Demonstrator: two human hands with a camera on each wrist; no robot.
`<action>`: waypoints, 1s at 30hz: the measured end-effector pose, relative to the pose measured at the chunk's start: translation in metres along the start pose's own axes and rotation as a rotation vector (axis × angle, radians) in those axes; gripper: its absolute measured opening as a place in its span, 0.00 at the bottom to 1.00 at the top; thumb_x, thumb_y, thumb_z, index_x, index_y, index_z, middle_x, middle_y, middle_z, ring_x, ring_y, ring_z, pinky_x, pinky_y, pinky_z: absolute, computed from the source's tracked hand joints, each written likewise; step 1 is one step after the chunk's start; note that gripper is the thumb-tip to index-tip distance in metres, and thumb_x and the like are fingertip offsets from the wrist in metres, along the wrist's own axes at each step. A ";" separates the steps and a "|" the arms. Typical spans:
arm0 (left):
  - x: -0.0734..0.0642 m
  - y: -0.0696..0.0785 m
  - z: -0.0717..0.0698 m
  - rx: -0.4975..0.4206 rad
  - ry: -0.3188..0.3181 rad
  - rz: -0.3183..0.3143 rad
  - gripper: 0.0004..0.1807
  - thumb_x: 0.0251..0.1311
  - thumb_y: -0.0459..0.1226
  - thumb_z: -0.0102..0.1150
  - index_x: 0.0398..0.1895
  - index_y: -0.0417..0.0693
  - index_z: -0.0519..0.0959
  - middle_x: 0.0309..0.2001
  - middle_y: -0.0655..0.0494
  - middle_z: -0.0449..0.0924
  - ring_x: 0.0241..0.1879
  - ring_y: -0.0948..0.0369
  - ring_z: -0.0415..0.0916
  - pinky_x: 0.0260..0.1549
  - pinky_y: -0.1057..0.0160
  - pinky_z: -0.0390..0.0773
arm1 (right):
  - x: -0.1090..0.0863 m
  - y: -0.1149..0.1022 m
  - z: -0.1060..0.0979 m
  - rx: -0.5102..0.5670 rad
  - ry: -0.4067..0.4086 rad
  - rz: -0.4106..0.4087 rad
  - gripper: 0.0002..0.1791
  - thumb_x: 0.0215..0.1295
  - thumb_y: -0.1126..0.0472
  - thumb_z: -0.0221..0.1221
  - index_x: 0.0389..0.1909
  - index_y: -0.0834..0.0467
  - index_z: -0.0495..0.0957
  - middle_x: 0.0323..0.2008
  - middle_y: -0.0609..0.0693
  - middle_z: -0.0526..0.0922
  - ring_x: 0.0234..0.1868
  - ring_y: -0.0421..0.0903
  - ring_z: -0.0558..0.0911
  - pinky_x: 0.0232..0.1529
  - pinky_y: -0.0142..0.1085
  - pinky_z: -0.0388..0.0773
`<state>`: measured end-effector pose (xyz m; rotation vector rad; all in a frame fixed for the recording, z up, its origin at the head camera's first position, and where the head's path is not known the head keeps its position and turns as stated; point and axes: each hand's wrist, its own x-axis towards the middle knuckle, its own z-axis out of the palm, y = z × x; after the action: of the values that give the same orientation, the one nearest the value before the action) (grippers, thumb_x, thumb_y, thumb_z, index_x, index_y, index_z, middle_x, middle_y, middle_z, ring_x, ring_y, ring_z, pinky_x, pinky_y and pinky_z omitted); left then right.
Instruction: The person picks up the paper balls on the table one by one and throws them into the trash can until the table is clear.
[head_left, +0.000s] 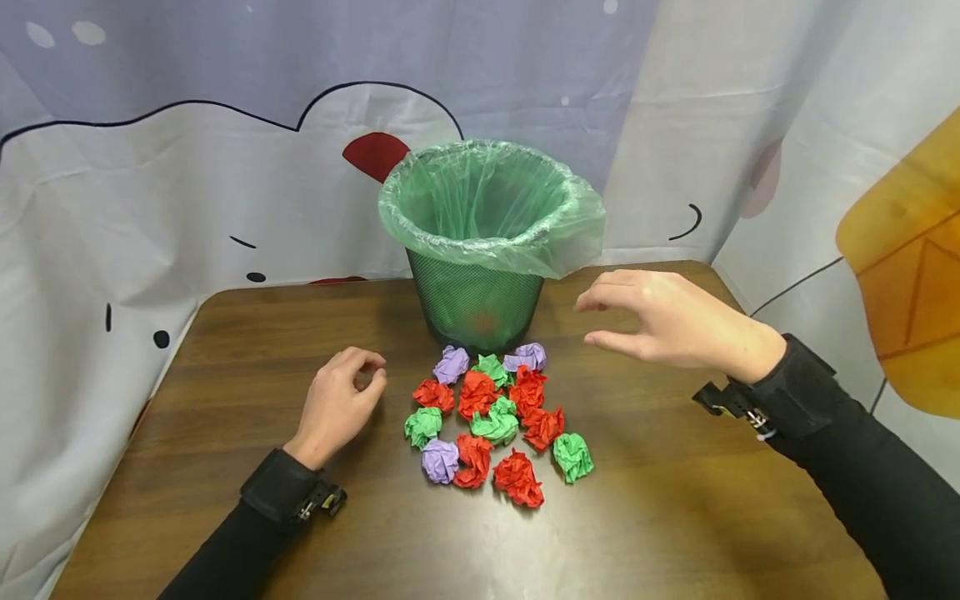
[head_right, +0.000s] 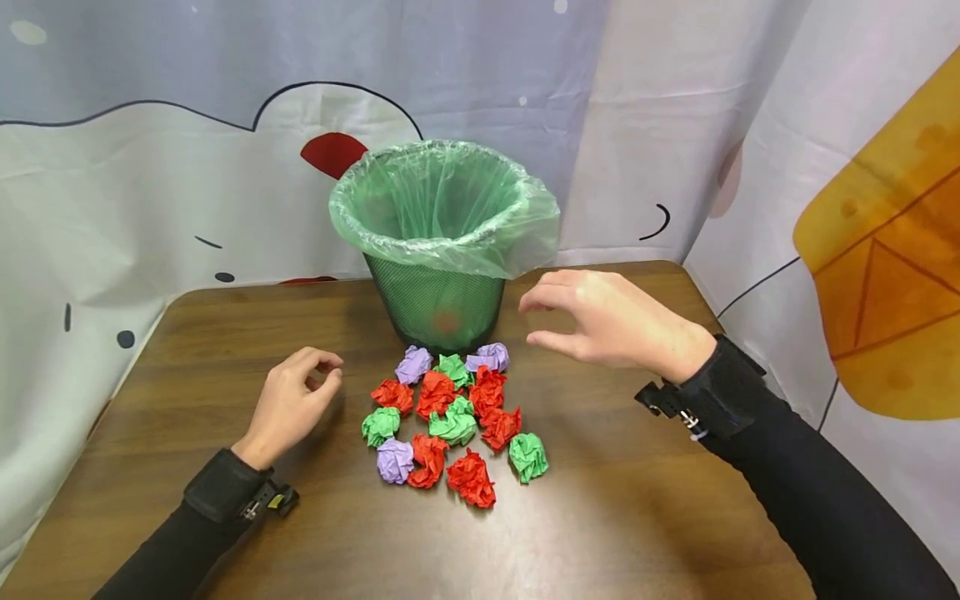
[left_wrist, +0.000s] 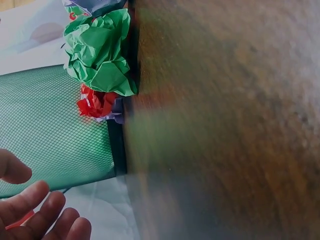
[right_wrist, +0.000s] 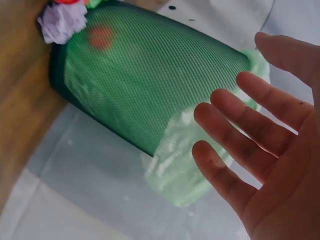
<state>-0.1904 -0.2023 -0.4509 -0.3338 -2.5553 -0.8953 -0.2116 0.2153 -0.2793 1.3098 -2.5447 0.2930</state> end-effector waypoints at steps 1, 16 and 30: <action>0.000 0.000 0.000 0.001 0.003 0.000 0.06 0.64 0.37 0.60 0.41 0.49 0.83 0.40 0.55 0.82 0.40 0.54 0.80 0.37 0.54 0.77 | -0.002 -0.001 0.003 0.007 -0.012 0.006 0.16 0.60 0.49 0.69 0.48 0.47 0.83 0.45 0.37 0.82 0.43 0.36 0.81 0.43 0.38 0.80; -0.001 -0.001 0.001 -0.004 0.002 -0.011 0.06 0.63 0.38 0.60 0.41 0.50 0.83 0.40 0.55 0.82 0.39 0.54 0.81 0.36 0.55 0.77 | -0.035 -0.023 0.062 0.106 -0.193 0.041 0.23 0.59 0.45 0.69 0.54 0.46 0.81 0.48 0.39 0.81 0.49 0.39 0.82 0.50 0.41 0.81; 0.000 -0.001 0.002 0.003 -0.007 -0.013 0.08 0.64 0.38 0.60 0.42 0.47 0.84 0.41 0.54 0.82 0.38 0.57 0.79 0.36 0.55 0.77 | -0.057 -0.034 0.100 0.129 -0.296 0.073 0.29 0.56 0.41 0.71 0.57 0.47 0.79 0.51 0.40 0.77 0.52 0.41 0.78 0.54 0.44 0.78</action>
<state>-0.1912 -0.2015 -0.4531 -0.3198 -2.5680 -0.8960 -0.1659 0.2097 -0.3897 1.4003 -2.8672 0.3010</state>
